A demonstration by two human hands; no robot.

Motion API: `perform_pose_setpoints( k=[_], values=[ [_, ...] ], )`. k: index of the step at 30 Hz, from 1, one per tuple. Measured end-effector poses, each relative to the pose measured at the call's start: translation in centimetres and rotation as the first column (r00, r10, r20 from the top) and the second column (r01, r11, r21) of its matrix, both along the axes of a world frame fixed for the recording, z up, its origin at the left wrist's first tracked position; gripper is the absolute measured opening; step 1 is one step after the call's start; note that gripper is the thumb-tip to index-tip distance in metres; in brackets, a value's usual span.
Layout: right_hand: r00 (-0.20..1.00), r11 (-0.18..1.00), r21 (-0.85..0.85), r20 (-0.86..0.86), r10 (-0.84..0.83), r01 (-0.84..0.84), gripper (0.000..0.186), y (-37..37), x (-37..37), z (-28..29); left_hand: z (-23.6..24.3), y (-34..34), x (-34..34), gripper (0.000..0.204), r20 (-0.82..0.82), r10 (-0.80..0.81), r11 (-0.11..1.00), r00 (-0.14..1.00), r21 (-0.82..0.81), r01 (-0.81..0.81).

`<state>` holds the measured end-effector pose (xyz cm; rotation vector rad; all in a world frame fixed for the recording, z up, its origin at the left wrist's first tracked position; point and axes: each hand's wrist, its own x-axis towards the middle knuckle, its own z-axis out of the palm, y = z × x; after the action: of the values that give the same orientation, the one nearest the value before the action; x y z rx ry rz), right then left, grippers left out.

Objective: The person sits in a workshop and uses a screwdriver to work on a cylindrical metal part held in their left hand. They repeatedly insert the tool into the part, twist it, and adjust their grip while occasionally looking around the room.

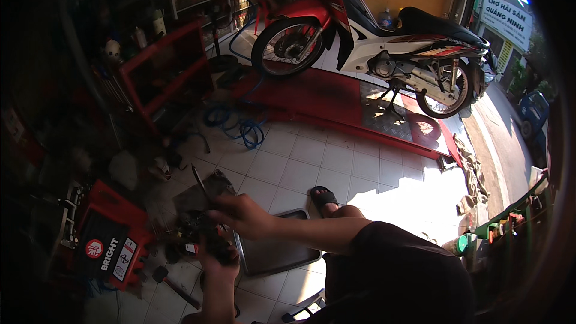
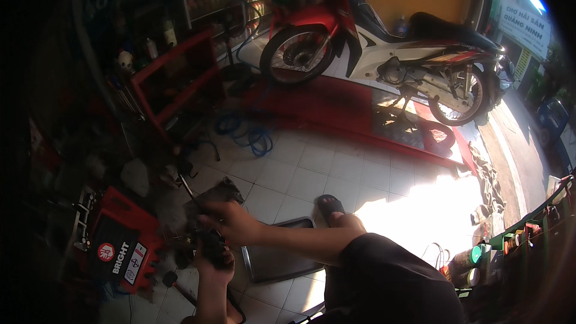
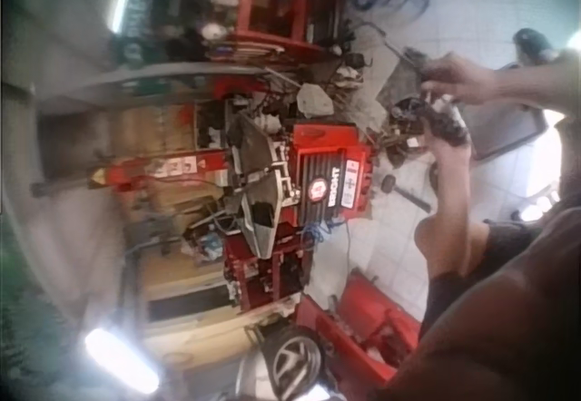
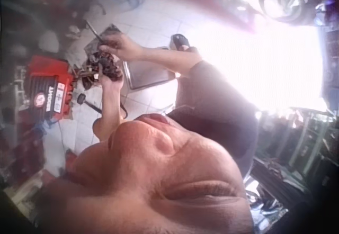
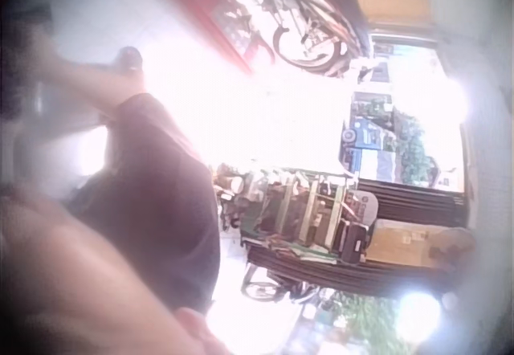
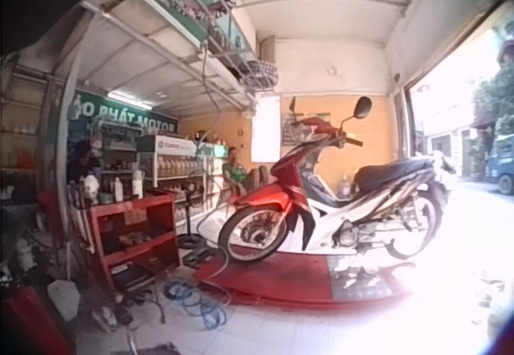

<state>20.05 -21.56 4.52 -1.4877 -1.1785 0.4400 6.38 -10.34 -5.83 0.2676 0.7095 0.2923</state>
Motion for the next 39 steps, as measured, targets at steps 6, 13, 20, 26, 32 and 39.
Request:
perform_pose_setpoints(
  k=[6,13,20,26,32,39],
  values=[
    [0.996,0.999,0.023,-0.083,-0.04,0.042,0.025,-0.1,0.1,-1.7,1.6,-0.9,0.2,0.041,0.009,-0.017,0.999,1.0,0.031,0.017],
    [0.993,0.995,0.017,-0.073,-0.095,0.096,0.027,-0.1,-0.2,-1.8,0.6,-0.6,0.1,0.05,-0.089,-0.01,0.999,0.996,-0.038,0.007],
    [0.993,0.996,0.022,-0.084,-0.08,0.082,0.029,-0.1,0.0,-1.4,-0.2,-0.2,-0.1,0.051,-0.016,-0.04,0.999,0.999,0.012,0.04],
    [0.977,0.994,0.054,-0.2,-0.078,0.09,0.032,-0.2,-0.5,-1.5,1.2,-0.8,0.1,0.048,-0.036,-0.02,0.999,0.999,0.038,0.021],
    [0.974,0.99,0.111,-0.218,-0.066,0.092,0.031,0.0,-0.5,-1.3,1.4,-0.8,-0.2,0.045,-0.005,0.002,0.999,1.0,0.041,-0.002],
    [0.968,0.985,0.107,-0.228,-0.107,0.134,0.029,0.0,0.2,-2.0,1.6,-0.7,0.2,0.044,-0.017,-0.033,0.999,0.999,0.043,0.034]
  ],
)
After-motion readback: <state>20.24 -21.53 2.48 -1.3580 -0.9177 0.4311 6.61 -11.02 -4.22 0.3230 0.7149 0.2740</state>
